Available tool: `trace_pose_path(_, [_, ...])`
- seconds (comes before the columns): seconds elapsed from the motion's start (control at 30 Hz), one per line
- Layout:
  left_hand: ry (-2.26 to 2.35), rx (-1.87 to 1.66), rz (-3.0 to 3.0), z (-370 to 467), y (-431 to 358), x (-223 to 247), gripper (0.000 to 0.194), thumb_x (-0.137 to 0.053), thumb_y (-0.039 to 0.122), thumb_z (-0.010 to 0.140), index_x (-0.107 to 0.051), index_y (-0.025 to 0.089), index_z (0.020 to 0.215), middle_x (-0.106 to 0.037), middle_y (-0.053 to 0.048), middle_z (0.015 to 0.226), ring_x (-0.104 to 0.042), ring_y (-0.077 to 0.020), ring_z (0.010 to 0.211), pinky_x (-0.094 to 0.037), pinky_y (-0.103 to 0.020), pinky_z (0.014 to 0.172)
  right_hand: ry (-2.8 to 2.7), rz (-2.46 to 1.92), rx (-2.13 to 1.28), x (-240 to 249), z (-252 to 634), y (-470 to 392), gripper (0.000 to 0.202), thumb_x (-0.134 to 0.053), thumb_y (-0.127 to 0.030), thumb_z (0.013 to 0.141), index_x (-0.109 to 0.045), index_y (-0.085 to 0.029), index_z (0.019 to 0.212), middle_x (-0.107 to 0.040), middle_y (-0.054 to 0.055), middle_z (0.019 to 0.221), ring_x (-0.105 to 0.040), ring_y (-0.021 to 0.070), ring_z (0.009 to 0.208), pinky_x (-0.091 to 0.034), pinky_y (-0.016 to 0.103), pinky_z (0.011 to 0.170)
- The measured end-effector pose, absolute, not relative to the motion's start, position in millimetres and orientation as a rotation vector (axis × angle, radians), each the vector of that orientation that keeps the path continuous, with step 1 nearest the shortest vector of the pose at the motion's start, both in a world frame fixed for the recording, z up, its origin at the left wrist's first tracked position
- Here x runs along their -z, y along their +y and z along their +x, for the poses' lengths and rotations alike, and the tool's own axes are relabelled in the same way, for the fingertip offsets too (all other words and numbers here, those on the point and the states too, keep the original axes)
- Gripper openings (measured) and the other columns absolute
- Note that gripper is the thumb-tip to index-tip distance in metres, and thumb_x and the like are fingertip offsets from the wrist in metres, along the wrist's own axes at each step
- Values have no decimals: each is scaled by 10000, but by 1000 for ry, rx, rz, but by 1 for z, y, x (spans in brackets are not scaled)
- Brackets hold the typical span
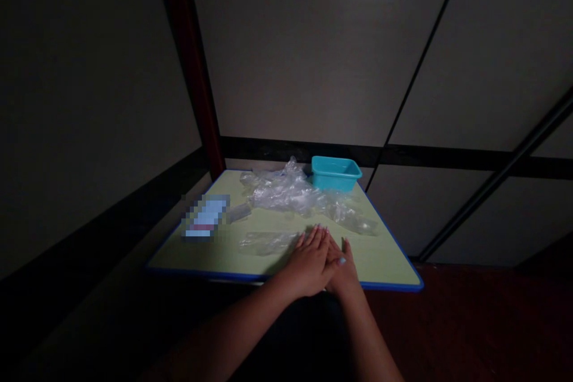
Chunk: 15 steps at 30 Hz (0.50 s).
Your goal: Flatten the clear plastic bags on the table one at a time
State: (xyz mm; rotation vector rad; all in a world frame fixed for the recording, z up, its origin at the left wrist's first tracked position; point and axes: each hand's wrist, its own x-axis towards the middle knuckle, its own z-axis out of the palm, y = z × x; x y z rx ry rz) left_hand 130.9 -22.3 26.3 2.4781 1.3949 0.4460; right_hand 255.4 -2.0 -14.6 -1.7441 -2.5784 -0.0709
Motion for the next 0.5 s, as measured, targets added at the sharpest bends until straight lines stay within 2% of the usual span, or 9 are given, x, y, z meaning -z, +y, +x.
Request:
trace_pose_path(0.17, [1470,-478,2390,135,-21,-22,806,-90,613,918,-167,31,1470,-153,-180,1533,-95,-286,1420,-120,-455,1147,-2579,-1772,58,9,253,-4,657,-394,-224,823,-252,-263,1463,-241,71,1519,-253,274,1381,-137,588,1089])
trace_pose_path(0.37, [1505,-465,2344,132,-11,-15,792,-80,622,913,-194,73,1473,-212,-169,1523,-157,-301,1409,-136,-482,1136,-2611,-1879,67,-1,245,-6,665,-385,-225,837,-201,-230,1476,-209,80,1530,-176,236,1407,-129,562,1099])
trace_pose_path(0.5, [1503,-456,2369,130,-7,-16,776,-69,610,919,-201,81,1472,-228,-149,1523,-147,-276,1415,-108,-474,1143,-2611,-1919,80,-3,244,-7,642,-355,-226,863,-179,-230,1480,-192,73,1537,-157,216,1412,-141,551,1100])
